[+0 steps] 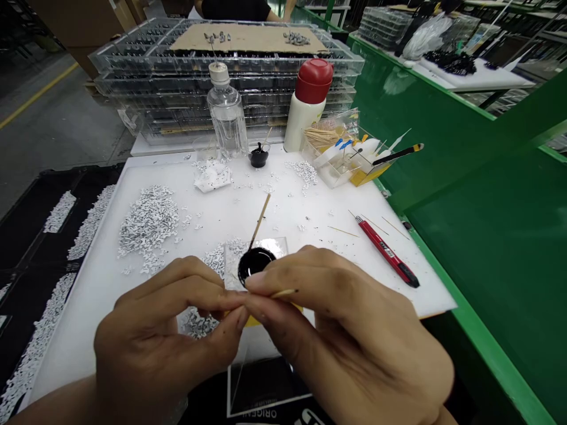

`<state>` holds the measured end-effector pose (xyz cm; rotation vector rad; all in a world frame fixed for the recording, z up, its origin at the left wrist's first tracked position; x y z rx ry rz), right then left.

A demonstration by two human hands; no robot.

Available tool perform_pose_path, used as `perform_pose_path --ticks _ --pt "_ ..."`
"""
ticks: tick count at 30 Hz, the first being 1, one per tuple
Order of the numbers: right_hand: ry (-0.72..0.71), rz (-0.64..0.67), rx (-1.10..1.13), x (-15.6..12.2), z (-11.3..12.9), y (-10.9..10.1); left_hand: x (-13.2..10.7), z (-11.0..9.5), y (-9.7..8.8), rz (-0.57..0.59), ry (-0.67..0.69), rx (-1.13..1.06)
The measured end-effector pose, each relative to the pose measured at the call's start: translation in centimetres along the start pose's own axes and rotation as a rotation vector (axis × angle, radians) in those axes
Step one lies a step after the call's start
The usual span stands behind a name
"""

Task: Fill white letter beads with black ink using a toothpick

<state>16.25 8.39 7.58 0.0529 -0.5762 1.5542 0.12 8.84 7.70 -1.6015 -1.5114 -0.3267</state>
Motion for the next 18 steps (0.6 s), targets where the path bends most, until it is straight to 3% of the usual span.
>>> perform_pose_path --ticks 18 --pt "-0.02 0.071 0.076 0.07 -0.09 0.38 -0.06 0.32 0.19 0.002 -0.009 -0.027"
Point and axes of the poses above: each hand's wrist, its own x-axis towards the middle knuckle, its own y-axis out of the palm, z = x × y, the point moved 10 cm from there along x, towards the middle knuckle, and after that the axes turned 12 degrees about y, right-handed, at the moved point
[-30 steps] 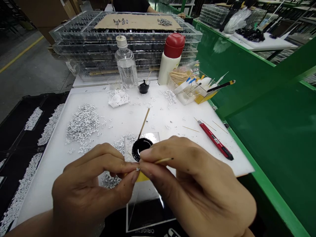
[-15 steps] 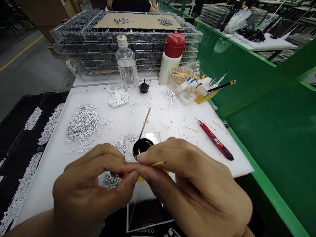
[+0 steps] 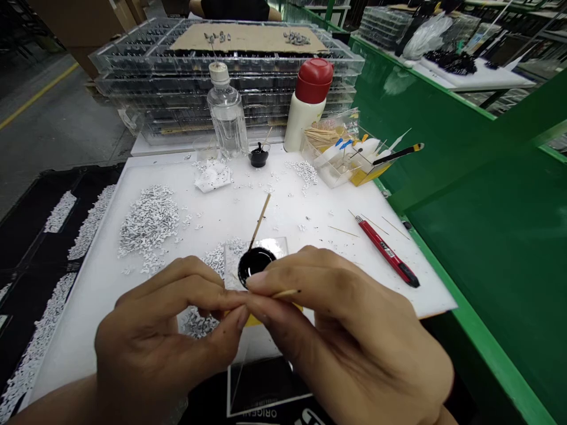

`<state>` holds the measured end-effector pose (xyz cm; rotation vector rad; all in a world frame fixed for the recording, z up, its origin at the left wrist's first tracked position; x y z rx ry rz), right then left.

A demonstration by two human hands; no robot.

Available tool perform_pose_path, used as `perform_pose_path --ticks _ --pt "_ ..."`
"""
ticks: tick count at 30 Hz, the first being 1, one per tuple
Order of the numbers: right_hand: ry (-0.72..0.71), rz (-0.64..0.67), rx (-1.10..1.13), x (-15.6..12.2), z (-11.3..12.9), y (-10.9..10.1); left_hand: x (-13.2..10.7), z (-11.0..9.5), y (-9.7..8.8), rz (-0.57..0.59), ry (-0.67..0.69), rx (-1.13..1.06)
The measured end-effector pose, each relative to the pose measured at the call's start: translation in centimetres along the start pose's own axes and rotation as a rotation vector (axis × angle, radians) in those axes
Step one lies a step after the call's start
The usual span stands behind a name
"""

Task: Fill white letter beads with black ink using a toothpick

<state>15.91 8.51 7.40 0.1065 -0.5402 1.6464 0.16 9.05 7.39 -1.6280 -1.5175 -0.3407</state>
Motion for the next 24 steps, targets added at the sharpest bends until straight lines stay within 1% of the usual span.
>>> perform_pose_path --ticks 3,5,17,24 --pt "-0.006 0.052 -0.016 0.02 -0.1 0.09 -0.02 -0.05 0.06 0.004 0.004 -0.004" --pt "-0.01 0.064 -0.017 0.02 -0.1 -0.02 -0.1 -0.13 0.04 0.004 0.005 -0.003" --pt "0.009 0.026 -0.047 0.07 -0.45 -0.05 -0.07 -0.08 0.09 -0.009 -0.003 0.001" --pt "-0.011 0.034 -0.086 -0.08 -0.11 -0.16 0.01 -0.08 -0.09 -0.006 0.007 0.001"
Point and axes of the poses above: each hand's wrist, its own x-axis towards the middle knuckle, its own y-axis out of the palm, z = x × y, the point moved 10 cm from there along x, towards the middle knuckle, and after that the axes turned 12 degrees about y, right-handed, at the moved point
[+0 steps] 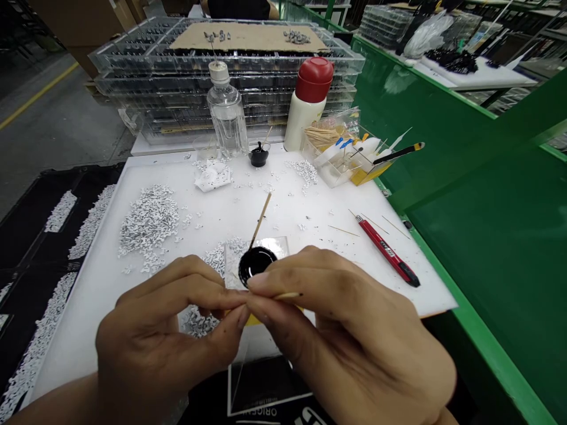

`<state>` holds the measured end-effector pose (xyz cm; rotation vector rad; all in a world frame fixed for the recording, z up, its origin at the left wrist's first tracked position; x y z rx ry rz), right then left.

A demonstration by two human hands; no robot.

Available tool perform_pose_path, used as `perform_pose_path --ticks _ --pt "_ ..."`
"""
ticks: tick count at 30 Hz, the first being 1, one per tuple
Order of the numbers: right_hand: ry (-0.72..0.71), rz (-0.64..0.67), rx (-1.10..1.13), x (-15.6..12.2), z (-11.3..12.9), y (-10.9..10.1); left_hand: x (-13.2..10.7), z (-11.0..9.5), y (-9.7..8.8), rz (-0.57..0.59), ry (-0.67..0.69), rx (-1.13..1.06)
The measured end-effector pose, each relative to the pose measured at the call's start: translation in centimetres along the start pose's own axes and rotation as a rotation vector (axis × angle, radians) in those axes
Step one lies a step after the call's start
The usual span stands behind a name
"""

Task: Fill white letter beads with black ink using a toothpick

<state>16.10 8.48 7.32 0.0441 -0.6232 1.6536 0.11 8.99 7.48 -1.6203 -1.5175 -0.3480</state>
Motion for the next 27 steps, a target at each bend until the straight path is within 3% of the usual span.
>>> perform_pose_path --ticks 13,20,27 --pt "-0.003 -0.002 -0.03 0.6 0.3 0.0 0.0 0.0 0.1 -0.014 -0.006 -0.005" --pt "0.059 -0.165 0.013 0.1 -0.3 -1.0 -0.1 0.0 0.0 -0.003 0.003 0.002" --pt "0.074 -0.164 0.044 -0.3 -0.8 -0.9 -0.2 0.0 0.0 0.001 0.0 0.0"
Point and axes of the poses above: each hand's wrist, its own x-axis towards the middle knuckle, its own y-axis out of the palm, z = x × y, the point moved 10 cm from there along x, towards the middle knuckle, and after that the axes turned 12 degrees about y, right-handed, at the moved point
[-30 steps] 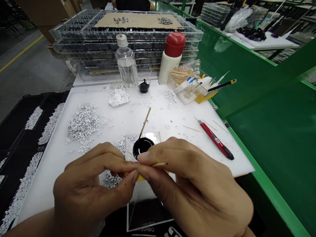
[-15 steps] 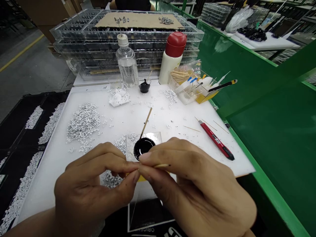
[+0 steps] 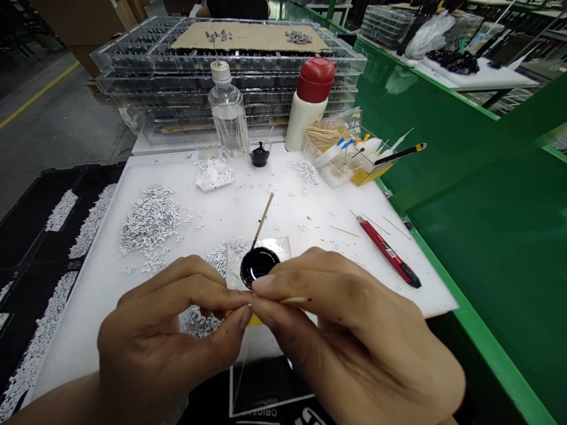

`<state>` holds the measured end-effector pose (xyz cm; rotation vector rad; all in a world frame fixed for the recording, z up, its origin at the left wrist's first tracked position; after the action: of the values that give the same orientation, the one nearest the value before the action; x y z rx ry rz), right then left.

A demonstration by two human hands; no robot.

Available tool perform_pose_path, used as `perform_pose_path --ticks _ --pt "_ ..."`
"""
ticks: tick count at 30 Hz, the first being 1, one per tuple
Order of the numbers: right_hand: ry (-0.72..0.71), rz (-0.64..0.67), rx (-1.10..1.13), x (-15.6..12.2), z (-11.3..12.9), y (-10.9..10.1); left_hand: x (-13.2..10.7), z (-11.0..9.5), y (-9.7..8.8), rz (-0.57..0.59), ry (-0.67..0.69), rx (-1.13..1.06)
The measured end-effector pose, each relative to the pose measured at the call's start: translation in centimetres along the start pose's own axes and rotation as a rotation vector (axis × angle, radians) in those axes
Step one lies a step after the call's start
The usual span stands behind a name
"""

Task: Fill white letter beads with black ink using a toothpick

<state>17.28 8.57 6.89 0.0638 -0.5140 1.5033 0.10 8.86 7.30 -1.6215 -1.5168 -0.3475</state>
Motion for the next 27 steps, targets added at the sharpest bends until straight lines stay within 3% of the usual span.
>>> perform_pose_path --ticks 8,27 --pt "-0.088 0.169 -0.083 0.2 0.9 0.8 0.0 -0.1 -0.1 -0.008 0.001 -0.01" --pt "-0.094 0.137 -0.133 0.5 1.0 0.7 0.1 0.0 -0.2 -0.007 0.006 -0.002"
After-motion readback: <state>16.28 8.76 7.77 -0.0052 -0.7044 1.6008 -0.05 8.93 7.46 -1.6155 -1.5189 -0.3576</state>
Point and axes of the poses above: each hand's wrist, its own x-axis towards the middle knuckle, its own y-axis out of the palm, z = x × y, the point moved 10 cm from there along x, towards the middle knuckle, and after that the axes turned 12 degrees about y, right-handed, at the moved point
